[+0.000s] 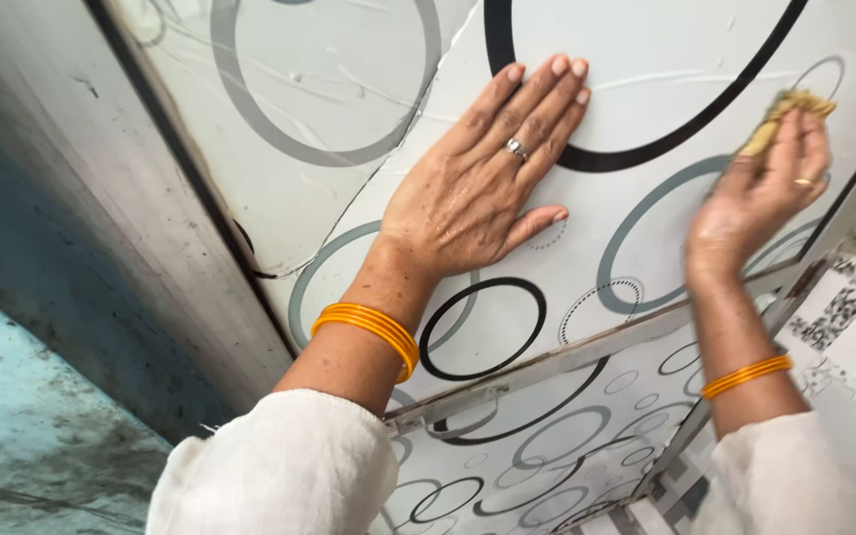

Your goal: The person scrubs a pink bathroom sink and the surrounding tiled walls using a sponge and water from the tap. They then move to a window sill, cleaning the metal bars and the ledge while shifting several bottles of cleaning agents and toiletries to reach the surface. The person repeatedly rinses the sponge in the sink throughout the process.

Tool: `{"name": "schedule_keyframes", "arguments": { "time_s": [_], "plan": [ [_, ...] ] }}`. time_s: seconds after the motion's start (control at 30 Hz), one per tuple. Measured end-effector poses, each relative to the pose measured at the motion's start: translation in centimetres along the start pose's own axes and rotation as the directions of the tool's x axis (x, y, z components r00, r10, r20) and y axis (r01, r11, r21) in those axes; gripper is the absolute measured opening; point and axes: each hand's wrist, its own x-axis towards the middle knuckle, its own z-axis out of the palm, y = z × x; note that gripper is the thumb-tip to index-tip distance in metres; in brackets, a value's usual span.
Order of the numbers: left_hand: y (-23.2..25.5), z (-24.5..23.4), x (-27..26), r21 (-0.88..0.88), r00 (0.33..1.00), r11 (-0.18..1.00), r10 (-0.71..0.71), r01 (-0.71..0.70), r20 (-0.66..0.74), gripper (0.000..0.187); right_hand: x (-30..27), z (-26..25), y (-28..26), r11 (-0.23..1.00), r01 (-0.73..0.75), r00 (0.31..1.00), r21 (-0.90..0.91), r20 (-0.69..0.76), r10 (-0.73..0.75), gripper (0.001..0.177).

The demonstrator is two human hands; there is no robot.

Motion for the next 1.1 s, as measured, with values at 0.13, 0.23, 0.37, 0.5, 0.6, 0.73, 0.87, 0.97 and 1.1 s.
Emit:
{"name": "schedule_keyframes", "arguments": {
  "time_s": [0.13, 0.23, 0.37, 0.5, 0.6, 0.73, 0.87, 0.97, 1.1],
  "plan": [
    [-0.1, -0.4, 0.1, -0.089, 1.0, 0.996, -0.031, 0.031, 0.0, 0.094, -5.1, 3.1, -5.5, 0.752, 0.165, 0.937, 0.638, 0.137, -0.321, 0.044],
    [-0.3, -1.0, 0.2, -0.088, 0.997, 0.994, -0.071, 0.071, 0.013, 0.095, -6.8, 2.7, -7.6, 0.825, 0.561, 0.792, -0.07, 0.335, -0.51, 0.041],
    [-0.9, -1.5, 0.1, -0.081, 0.994, 0.991, -0.106, 0.104, -0.018, 0.094, -0.8, 0.8, -4.3, 0.923, 0.365, 0.914, 0.123, 0.143, -0.38, 0.046],
    [-2.4, -1.4, 2.3, 0.124, 0.994, 0.988, -0.079, 0.089, -0.081, 0.086, 3.0, 0.8, -2.8, 0.986, 0.131, 0.991, -0.104, -0.005, -0.132, 0.053],
    [-4.0, -1.8, 6.6, 0.327, 0.992, 0.938, -0.083, 0.111, -0.098, 0.08, 2.2, 2.0, -4.5, 0.905, 0.394, 0.917, -0.162, 0.127, -0.377, 0.054],
    [-5.1, -2.4, 10.1, 0.317, 0.984, 0.939, -0.092, 0.136, -0.151, 0.076, 5.7, 0.9, -4.5, 0.808, 0.56, 0.826, -0.184, 0.196, -0.528, 0.051],
    [-4.8, -2.7, 10.0, 0.312, 0.98, 0.937, -0.113, 0.159, -0.161, 0.073, 12.1, 0.3, -2.5, 0.992, 0.118, 0.991, -0.049, -0.053, -0.121, 0.045],
    [-4.8, -3.1, 10.0, 0.261, 0.975, 0.944, -0.167, 0.201, -0.147, 0.077, 14.0, 1.4, -2.1, 0.923, 0.311, 0.945, -0.225, -0.031, -0.326, 0.045],
    [-4.8, -3.1, 10.1, 0.255, 0.964, 0.934, -0.213, 0.248, -0.158, 0.079, 17.1, 0.9, -1.3, 0.917, 0.387, 0.92, -0.097, -0.018, -0.391, 0.04]
  ]
}}
